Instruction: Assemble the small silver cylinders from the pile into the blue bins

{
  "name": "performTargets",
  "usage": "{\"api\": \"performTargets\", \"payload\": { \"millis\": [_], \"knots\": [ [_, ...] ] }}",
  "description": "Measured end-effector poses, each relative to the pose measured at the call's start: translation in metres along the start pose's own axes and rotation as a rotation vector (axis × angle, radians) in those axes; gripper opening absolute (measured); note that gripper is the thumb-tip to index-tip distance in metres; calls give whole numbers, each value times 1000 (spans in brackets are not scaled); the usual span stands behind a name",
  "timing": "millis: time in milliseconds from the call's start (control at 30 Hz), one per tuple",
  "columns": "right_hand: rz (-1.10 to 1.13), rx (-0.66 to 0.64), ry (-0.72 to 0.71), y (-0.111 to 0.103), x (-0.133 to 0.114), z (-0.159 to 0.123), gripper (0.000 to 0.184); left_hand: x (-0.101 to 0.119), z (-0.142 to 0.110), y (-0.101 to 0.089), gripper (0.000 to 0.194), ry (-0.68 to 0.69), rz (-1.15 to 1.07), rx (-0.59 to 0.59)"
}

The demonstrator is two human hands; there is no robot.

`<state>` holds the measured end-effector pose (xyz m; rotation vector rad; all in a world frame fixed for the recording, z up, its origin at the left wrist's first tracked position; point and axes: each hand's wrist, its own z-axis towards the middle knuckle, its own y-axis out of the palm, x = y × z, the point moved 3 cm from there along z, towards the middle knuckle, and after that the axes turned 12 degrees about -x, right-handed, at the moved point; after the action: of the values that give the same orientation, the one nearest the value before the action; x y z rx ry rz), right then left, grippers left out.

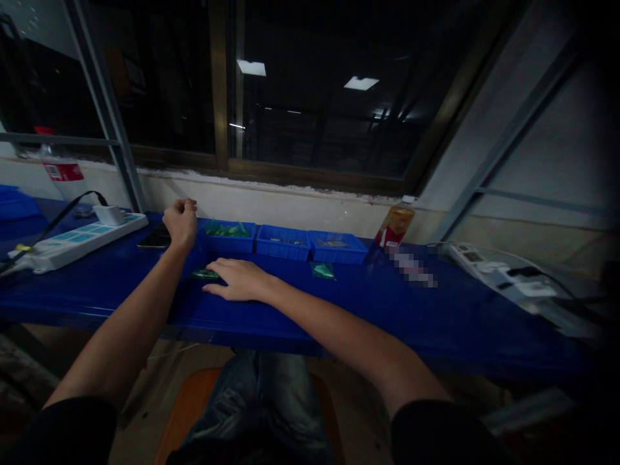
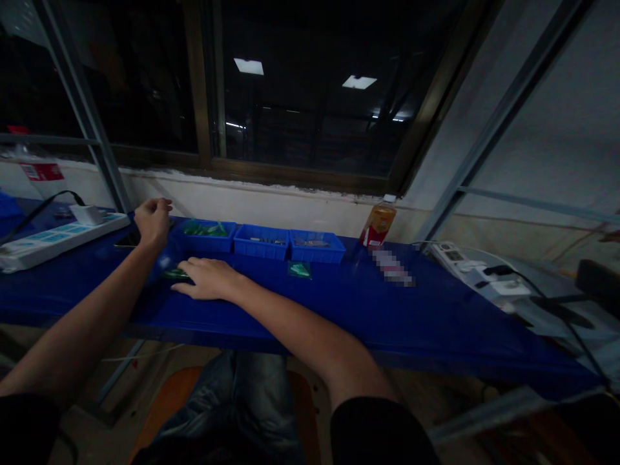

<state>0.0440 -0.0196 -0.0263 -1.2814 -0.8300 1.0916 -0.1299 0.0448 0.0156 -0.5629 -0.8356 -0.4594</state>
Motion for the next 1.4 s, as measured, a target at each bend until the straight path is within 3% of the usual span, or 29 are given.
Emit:
{"api": "performTargets", "payload": {
  "millis": [133,233,300,367,433,533,600,767,967,1200,1400],
  "knots": [
    [-83,89,97,-11,34,-40,17,30,-25,9,32,230,-33,-72],
    [-56,147,108,-27,56,-56,13,56,-54,26,28,400,-49,-300],
    [89,310,200,-45,73,-64,15,73,-72,39,28,465,-89,-488],
    [260,494,302,-61,89,-71,19,86,-81,51,31,456,-177,-609],
    [450,588,332,-67,100,-77,23,95,-83,63,35,403,-301,-699],
    [687,643,346,-63,106,-83,23,98,-82,83,34,322,-474,-893],
    [789,667,361,-56,105,-84,24,90,-83,91,29,266,-534,-952],
    [825,628,426,-45,101,-80,28,60,-91,92,23,184,-524,-859],
    [817,562,441,-41,100,-79,23,66,-86,80,23,324,-421,-682],
    [626,596,433,-41,101,-80,19,76,-90,69,26,386,-201,-698],
    [411,536,432,-41,94,-81,14,83,-95,65,28,442,-20,-725]
  ]
}}
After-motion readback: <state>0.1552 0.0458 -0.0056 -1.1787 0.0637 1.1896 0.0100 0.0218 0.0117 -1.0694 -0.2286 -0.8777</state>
